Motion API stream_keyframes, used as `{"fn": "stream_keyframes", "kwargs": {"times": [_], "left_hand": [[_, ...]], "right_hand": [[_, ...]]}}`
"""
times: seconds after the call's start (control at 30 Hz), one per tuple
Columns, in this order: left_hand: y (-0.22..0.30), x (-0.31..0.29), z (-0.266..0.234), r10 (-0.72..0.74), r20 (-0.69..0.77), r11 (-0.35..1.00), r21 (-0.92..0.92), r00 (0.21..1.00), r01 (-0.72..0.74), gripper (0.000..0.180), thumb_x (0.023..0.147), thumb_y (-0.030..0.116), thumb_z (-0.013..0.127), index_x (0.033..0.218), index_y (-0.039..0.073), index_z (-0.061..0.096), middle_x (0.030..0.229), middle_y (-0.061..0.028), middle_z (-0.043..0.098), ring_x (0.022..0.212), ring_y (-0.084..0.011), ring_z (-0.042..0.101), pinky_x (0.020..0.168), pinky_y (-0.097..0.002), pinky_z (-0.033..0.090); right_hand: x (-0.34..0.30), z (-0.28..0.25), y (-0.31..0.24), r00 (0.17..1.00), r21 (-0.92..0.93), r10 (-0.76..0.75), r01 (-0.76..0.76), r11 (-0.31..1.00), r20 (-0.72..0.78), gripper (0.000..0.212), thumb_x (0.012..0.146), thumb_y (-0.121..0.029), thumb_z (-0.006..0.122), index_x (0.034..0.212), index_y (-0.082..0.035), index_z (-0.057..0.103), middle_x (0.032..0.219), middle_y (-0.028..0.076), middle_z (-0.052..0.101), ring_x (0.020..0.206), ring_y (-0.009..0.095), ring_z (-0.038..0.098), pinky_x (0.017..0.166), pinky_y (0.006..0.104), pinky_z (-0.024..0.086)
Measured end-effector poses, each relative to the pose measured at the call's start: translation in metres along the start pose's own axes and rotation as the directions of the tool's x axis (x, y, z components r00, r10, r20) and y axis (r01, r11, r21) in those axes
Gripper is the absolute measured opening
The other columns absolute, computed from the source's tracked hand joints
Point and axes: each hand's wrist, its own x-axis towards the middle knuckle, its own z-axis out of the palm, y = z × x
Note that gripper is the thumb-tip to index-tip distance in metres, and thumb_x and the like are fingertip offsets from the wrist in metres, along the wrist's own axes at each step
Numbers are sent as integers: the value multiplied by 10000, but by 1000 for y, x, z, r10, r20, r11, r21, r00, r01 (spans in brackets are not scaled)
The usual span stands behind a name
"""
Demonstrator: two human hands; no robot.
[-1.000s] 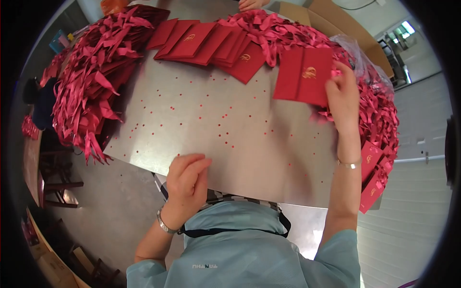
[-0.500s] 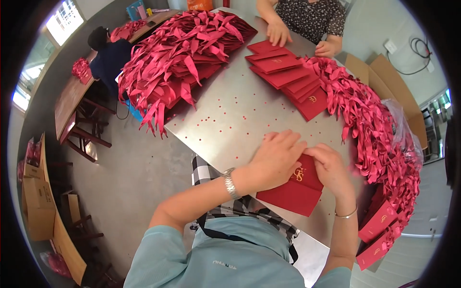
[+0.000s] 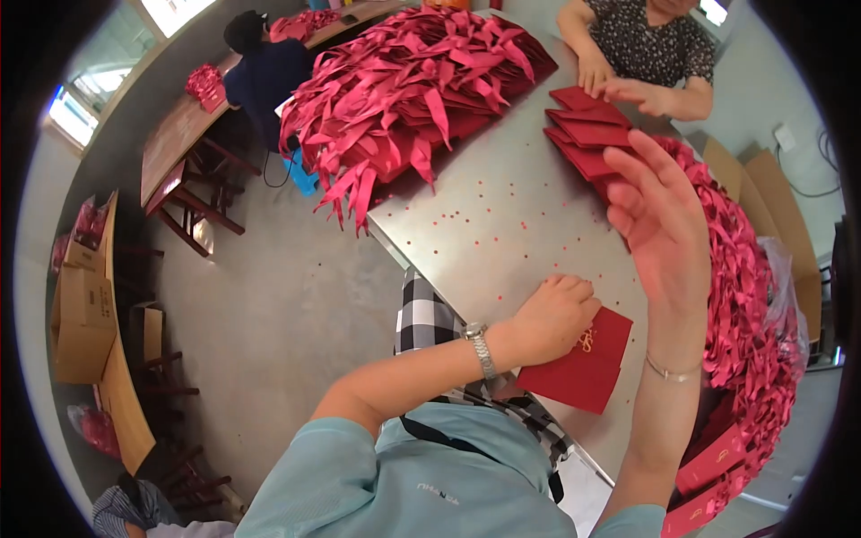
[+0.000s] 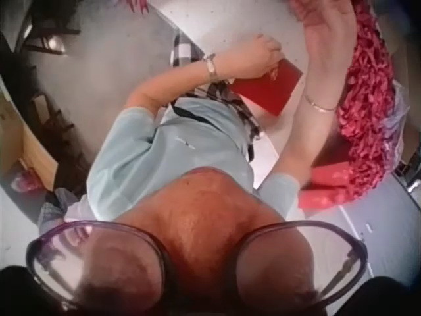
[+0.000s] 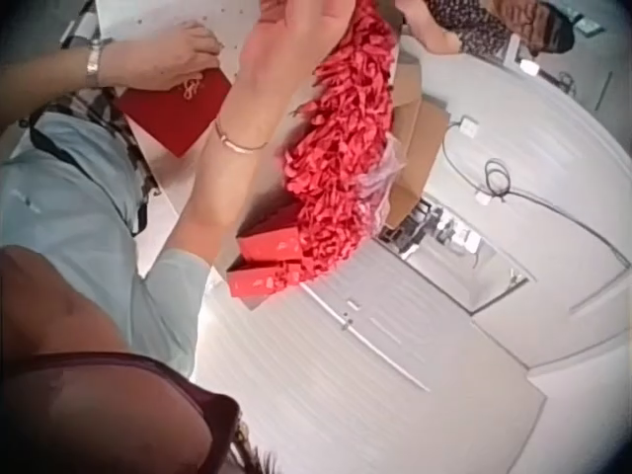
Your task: The person ties pink decorative ribbons onto small red gift envelopes by hand at a workbench.
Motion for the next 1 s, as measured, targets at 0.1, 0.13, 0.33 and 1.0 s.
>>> {"fn": "stream_keyframes", "kwargs": {"times": [0.1,0.13,0.33,1.0], "left_hand": [[6,-6,0,45,-14,999,3,999,-45,243,824,90,603,1055,19,615,1055,-131,570,1069,-301,525,951,-399,408],[8,-3,-3,68,-1,997,27,998,-68,250,818,92,590,1056,16,613,1048,-129,569,1070,-297,526,953,-399,410],[6,-4,-6,107,-56,993,53,993,-104,284,798,108,568,1061,8,606,1050,-132,568,1088,-295,528,988,-404,406],[11,-2,-10,108,-26,993,52,994,-106,306,836,104,641,1120,-6,604,1100,-148,580,1117,-319,535,998,-427,407]], "right_hand": [[-33,2,-8,995,-113,-30,40,993,91,419,1003,-171,535,1371,18,471,1121,123,670,788,99,613,725,229,501],[-50,-1,-8,998,-187,-21,33,982,65,419,1003,-175,544,1367,21,476,1103,121,674,768,93,597,717,228,494],[-144,-64,43,934,-218,209,-277,936,-290,354,973,-149,591,1292,-1,547,1023,95,684,746,89,591,681,218,475],[-62,-77,-53,949,133,-206,242,961,-237,358,983,-132,527,1321,-15,523,884,37,686,632,49,533,544,202,413]]}}
